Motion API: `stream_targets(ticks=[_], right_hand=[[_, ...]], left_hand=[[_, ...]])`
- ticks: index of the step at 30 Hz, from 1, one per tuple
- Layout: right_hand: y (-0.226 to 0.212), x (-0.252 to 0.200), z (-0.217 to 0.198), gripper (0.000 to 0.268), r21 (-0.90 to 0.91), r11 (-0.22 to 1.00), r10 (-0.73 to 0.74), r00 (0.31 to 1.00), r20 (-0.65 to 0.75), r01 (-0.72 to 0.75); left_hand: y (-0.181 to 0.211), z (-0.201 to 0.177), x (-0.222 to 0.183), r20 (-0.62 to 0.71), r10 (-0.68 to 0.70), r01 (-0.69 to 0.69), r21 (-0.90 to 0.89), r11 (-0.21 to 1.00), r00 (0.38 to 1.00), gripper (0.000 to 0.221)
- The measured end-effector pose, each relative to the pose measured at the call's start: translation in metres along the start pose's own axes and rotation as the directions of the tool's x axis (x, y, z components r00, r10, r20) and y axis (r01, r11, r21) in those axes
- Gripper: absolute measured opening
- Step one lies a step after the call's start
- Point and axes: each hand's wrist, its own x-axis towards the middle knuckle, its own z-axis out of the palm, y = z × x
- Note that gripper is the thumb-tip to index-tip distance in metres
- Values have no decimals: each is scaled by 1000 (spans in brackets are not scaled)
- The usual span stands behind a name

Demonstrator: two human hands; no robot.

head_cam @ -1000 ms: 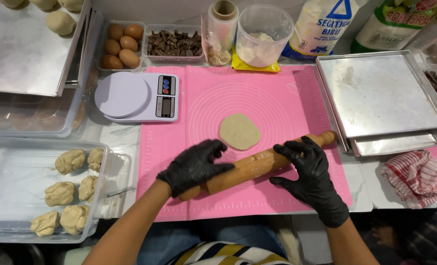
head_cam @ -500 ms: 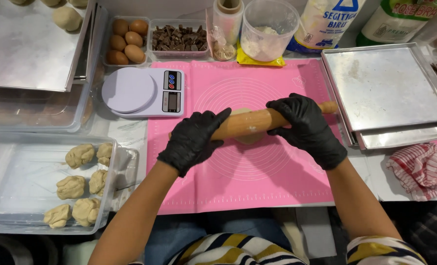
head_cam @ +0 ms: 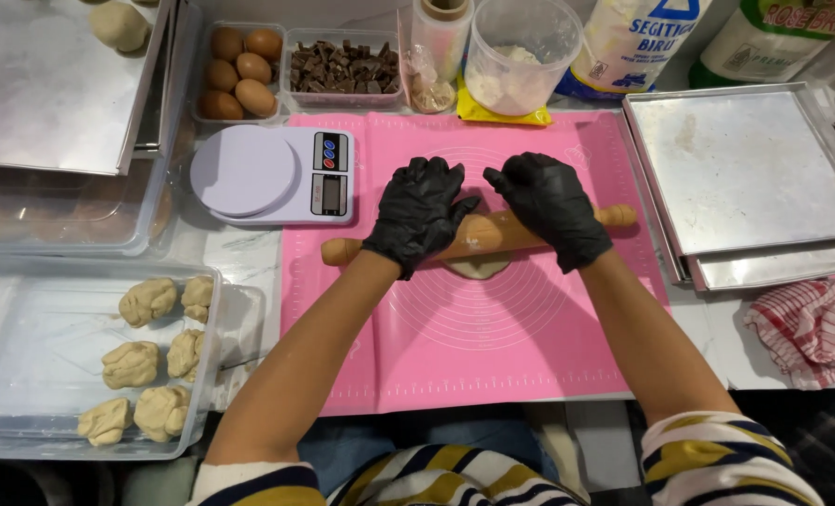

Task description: Shaping dough into balls by hand and rolling them flat with a rolling pin on a silicone mat.

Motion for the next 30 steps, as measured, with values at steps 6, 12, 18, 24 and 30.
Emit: stream_targets(ticks=[6, 12, 18, 24, 30], right_hand=[[-22, 8, -4, 32, -164, 952, 281, 951, 125, -260], [-50, -7, -28, 62, -218, 953, 262, 934, 244, -210], [-55, -29, -31, 63, -284, 955, 156, 961, 228, -88], [-63, -60, -25, 59, -302, 944, 191, 968, 162, -136], [-70, -85, -25, 54, -409, 912, 53, 998, 35, -34]], left_hand=[[-2, 15, -2, 142, -102, 106, -21, 994, 985, 70], [24, -11, -21, 195, -169, 179, -39, 983, 966, 72], [40, -17, -39, 114, -129, 130, -4, 992, 985, 74], [68, -25, -64, -79, -103, 105, 18, 994, 992, 69], [94, -30, -82, -115, -66, 82, 143, 986, 991, 70]])
